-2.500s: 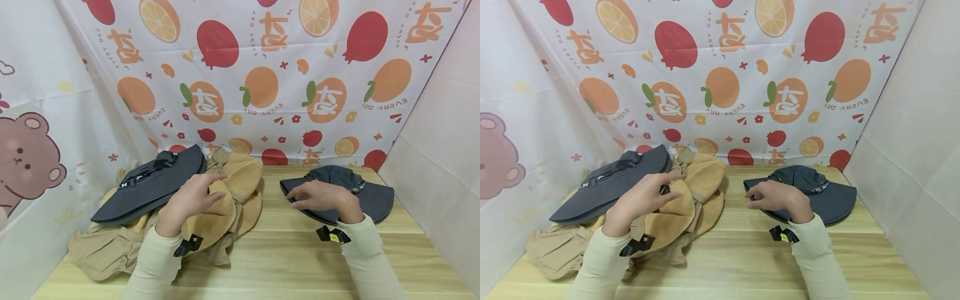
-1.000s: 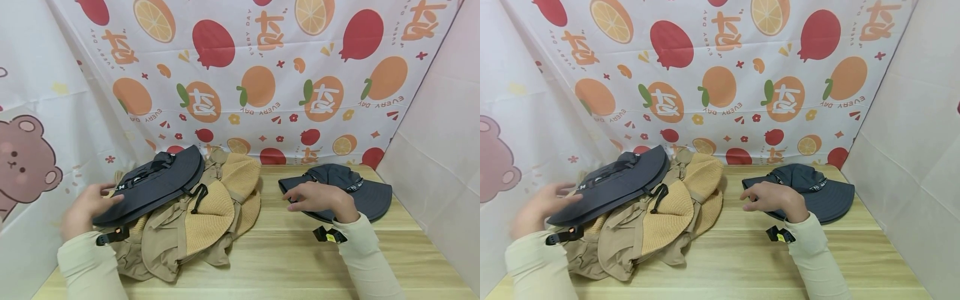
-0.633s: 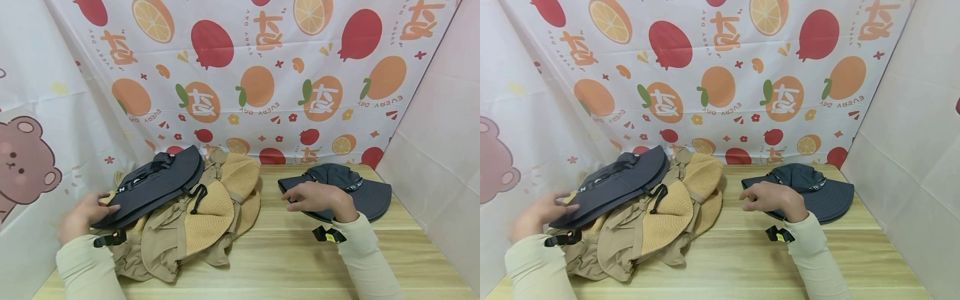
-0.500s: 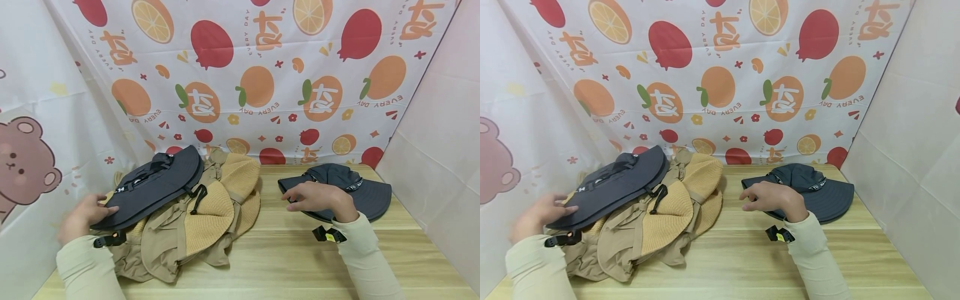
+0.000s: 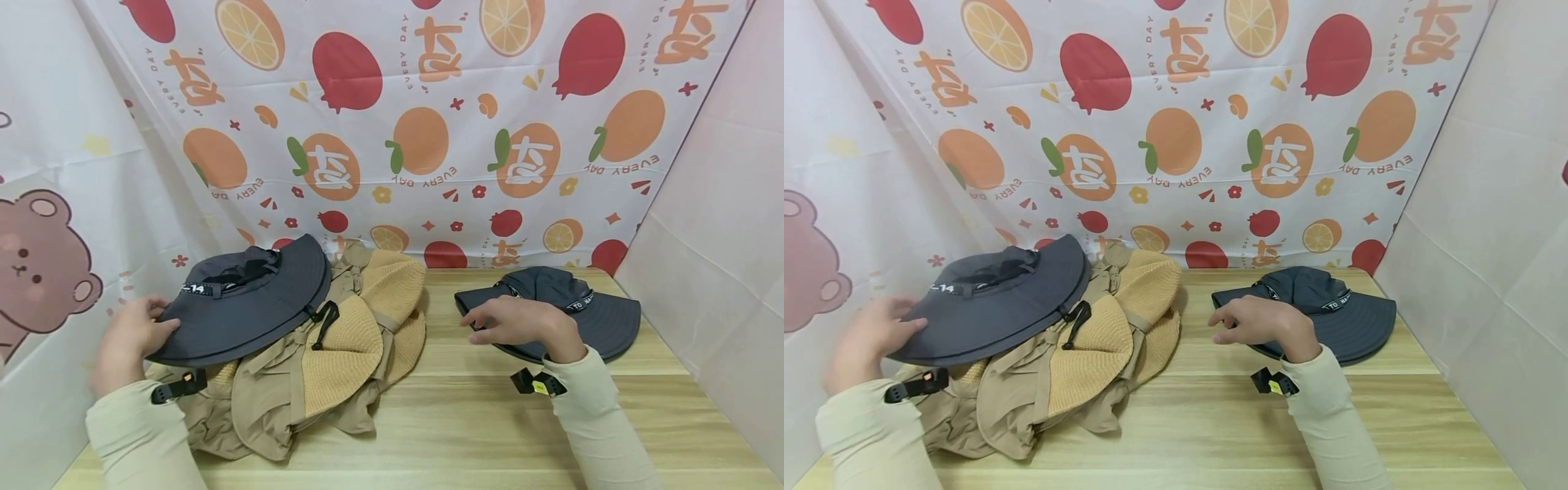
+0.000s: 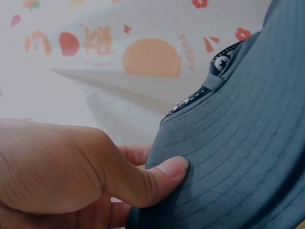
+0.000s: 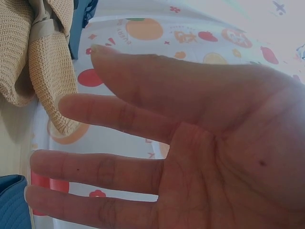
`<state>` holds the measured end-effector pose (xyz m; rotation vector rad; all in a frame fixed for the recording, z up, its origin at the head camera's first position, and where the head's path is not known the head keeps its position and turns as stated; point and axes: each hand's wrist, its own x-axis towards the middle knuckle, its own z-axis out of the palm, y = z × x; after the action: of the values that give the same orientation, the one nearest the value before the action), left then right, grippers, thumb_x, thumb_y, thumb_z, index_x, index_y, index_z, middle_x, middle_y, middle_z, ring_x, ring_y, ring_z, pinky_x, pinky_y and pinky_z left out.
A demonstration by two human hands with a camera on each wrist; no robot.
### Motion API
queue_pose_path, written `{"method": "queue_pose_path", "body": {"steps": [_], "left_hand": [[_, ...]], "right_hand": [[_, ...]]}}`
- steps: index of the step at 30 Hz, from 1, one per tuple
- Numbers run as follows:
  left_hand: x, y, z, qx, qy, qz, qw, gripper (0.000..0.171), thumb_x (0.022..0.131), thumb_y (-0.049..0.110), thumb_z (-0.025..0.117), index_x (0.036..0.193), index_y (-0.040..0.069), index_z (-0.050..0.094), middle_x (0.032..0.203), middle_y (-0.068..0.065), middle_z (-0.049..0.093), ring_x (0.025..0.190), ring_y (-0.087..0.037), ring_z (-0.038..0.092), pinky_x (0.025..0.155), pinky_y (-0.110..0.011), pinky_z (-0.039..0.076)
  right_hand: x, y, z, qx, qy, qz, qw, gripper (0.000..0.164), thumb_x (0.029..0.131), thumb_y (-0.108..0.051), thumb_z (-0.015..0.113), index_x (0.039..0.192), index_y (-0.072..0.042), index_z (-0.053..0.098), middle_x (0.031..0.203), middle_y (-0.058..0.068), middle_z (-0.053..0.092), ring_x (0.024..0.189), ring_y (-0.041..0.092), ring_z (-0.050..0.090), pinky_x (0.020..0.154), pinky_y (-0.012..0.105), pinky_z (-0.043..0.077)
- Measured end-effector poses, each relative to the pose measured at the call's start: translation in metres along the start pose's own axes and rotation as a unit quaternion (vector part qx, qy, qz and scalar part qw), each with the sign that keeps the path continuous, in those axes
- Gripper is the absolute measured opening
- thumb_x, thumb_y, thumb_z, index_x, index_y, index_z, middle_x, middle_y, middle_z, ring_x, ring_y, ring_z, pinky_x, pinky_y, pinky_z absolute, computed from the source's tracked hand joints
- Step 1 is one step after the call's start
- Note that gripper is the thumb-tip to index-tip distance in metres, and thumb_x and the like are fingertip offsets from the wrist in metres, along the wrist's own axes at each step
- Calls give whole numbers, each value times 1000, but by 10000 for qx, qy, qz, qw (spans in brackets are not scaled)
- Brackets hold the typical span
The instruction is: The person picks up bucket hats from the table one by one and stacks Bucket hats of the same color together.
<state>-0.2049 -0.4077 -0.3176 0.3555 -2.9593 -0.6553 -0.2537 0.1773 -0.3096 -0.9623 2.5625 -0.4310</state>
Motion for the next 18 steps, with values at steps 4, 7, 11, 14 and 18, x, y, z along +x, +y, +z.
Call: {"method": "queue_pose_path", "body": {"steps": [4, 7, 11, 14, 18], "left_hand": [[-10, 14, -7, -64, 495, 118, 9987, 44, 97, 6, 60, 132, -17, 48, 135, -48, 47, 117, -65, 49, 95, -71, 41], [-19, 26, -11, -68, 932, 296, 9952, 41, 95, 6, 62, 130, -13, 54, 130, -43, 55, 112, -59, 55, 89, -67, 44], [-28, 44, -15, -76, 1439, 663, 9873, 34, 93, 4, 66, 125, -8, 61, 122, -39, 64, 110, -55, 57, 88, -63, 43], [-34, 57, -18, -56, 1633, 835, 9830, 31, 91, 3, 67, 121, -4, 65, 118, -36, 67, 108, -52, 58, 85, -60, 42], [-42, 71, -21, -40, 1744, 871, 9808, 29, 91, 3, 66, 120, 0, 67, 116, -33, 69, 105, -52, 61, 83, -60, 41]], "right_hand": [[0, 0, -1, 7, -1, -18, 10000, 39, 103, -31, 64, 137, -13, 66, 128, 11, 72, 111, 23, 71, 93, 41, 58], [0, 1, -1, 6, -3, -25, 10000, 39, 103, -31, 63, 138, -13, 66, 128, 11, 72, 112, 23, 71, 93, 41, 58], [0, 1, -1, 5, 6, -46, 10000, 38, 103, -30, 63, 138, -14, 66, 128, 11, 71, 113, 24, 70, 93, 40, 58], [-1, 2, -1, -4, 21, -76, 10000, 38, 103, -30, 63, 137, -13, 66, 128, 11, 72, 113, 24, 71, 92, 40, 58], [-1, 2, -1, -12, 36, -62, 10000, 38, 103, -30, 64, 136, -13, 67, 127, 11, 72, 110, 22, 71, 92, 40, 58]]}}
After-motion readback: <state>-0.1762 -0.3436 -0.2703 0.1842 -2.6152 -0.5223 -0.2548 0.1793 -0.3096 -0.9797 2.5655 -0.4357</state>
